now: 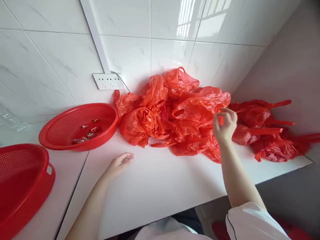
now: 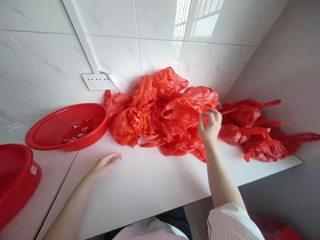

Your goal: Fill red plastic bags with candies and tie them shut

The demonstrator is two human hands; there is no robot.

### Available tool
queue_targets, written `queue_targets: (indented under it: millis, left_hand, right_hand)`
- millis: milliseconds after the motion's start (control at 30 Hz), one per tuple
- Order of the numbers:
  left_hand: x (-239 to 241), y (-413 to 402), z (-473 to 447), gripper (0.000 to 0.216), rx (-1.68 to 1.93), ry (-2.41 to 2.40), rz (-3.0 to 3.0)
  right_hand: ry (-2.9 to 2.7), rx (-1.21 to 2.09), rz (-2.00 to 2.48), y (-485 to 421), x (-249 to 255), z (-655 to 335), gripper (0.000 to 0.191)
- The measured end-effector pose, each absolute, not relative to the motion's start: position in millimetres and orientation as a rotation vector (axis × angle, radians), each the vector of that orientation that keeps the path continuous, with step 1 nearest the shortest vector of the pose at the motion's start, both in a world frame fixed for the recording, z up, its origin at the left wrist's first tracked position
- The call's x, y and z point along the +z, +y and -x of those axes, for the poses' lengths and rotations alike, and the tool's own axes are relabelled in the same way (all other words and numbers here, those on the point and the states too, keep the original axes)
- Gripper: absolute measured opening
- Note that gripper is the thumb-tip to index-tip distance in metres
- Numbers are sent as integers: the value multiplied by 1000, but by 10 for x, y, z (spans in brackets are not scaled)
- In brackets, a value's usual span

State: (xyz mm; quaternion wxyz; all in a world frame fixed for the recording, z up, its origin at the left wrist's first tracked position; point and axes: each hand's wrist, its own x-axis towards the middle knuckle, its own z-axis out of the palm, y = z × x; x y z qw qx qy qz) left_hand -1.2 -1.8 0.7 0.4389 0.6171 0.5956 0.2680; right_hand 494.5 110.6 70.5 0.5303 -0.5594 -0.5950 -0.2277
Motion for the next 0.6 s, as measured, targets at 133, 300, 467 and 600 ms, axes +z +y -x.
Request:
queue_targets:
  millis: [133,300,467,600]
  left_hand:
    - [44,-53,8,49,665,1500,-1529]
    - [113,-93,-47,46,675,1497,-1543]
    - [221,-110,-130,41,795,1508,-1605]
    - [492,-192,-213,33,1080,1595,-1782]
  right_hand:
    - [-1721,-517,1542,1220,835,-4589,31]
    - [-1635,-389,1647,1380,939,-4453,36]
    - [-1381,-123,1026,985,1300,-4182,31]
    - [-1026,309,605,624,1478,-3967,27]
